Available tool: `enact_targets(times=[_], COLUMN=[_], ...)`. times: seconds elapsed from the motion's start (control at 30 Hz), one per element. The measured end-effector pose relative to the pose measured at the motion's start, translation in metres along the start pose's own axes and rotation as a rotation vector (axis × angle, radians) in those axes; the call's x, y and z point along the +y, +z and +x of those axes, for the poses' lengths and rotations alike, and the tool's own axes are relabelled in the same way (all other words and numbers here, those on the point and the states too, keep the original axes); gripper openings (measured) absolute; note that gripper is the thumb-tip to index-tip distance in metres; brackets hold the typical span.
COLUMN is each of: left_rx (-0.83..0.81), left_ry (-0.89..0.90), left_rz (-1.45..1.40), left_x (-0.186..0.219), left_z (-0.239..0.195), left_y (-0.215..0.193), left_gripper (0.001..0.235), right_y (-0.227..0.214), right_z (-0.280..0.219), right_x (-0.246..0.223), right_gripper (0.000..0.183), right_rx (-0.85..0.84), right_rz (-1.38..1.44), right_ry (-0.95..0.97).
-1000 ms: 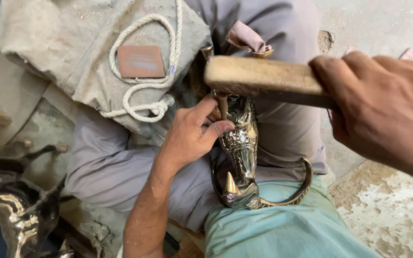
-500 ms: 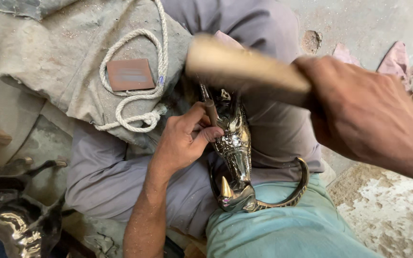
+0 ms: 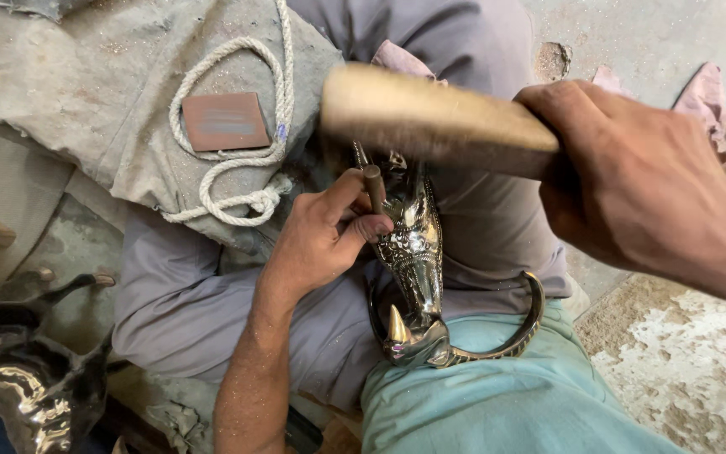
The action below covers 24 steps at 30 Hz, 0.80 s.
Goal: The person sits cross-legged on the floor and uses a wooden mallet to repeatedly strike a metal ram sculpture. They hold the sculpture with one hand and strike various parts of the body and horns with the mallet.
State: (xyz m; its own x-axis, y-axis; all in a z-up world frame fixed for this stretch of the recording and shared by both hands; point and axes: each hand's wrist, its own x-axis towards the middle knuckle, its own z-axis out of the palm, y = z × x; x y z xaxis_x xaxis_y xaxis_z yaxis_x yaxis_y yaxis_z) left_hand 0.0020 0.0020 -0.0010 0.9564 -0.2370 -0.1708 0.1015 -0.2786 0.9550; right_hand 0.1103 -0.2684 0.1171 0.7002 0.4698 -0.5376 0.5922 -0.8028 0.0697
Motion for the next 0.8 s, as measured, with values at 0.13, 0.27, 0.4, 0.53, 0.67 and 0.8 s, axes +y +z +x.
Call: enact_targets(times=[0.13, 0.27, 0.4, 0.53, 0.67, 0.8], left_rx=[0.007, 0.011, 0.079, 0.068, 0.066, 0.059], left_ry=[-0.038, -0.149, 0.018, 0.079, 0.115, 0.071], left_rz=[-0.028, -0.189, 0.021, -0.02, 0.048, 0.054], left_x=[0.0, 0.003, 0.005, 0.005, 0.005, 0.005], left_z=[0.001, 0.001, -0.006, -0.012, -0.012, -0.014], left_y=[0.002, 0.005, 0.007, 0.01, 0.012, 0.012], left_gripper=[0.033, 0.038, 0.036, 0.041, 0.04, 0.041], right_y=[-0.003, -0.015, -0.026, -0.019, -0.006, -0.001], right_z=[-0.002, -0.001, -0.007, -0.016, -0.015, -0.01], right_x=[0.001, -0.006, -0.009, -0.001, 0.01, 0.008], right_gripper=[0.034, 0.039, 0.041, 0.049, 0.049, 0.051], right_rx=[0.021, 0.31, 0.257, 0.318, 0.453, 0.228], right_rz=[-0.133, 0.202, -0.088, 0.362, 0.334, 0.556], right_ry=[-0.041, -0.134, -0.143, -0.006, -0.18, -0.003])
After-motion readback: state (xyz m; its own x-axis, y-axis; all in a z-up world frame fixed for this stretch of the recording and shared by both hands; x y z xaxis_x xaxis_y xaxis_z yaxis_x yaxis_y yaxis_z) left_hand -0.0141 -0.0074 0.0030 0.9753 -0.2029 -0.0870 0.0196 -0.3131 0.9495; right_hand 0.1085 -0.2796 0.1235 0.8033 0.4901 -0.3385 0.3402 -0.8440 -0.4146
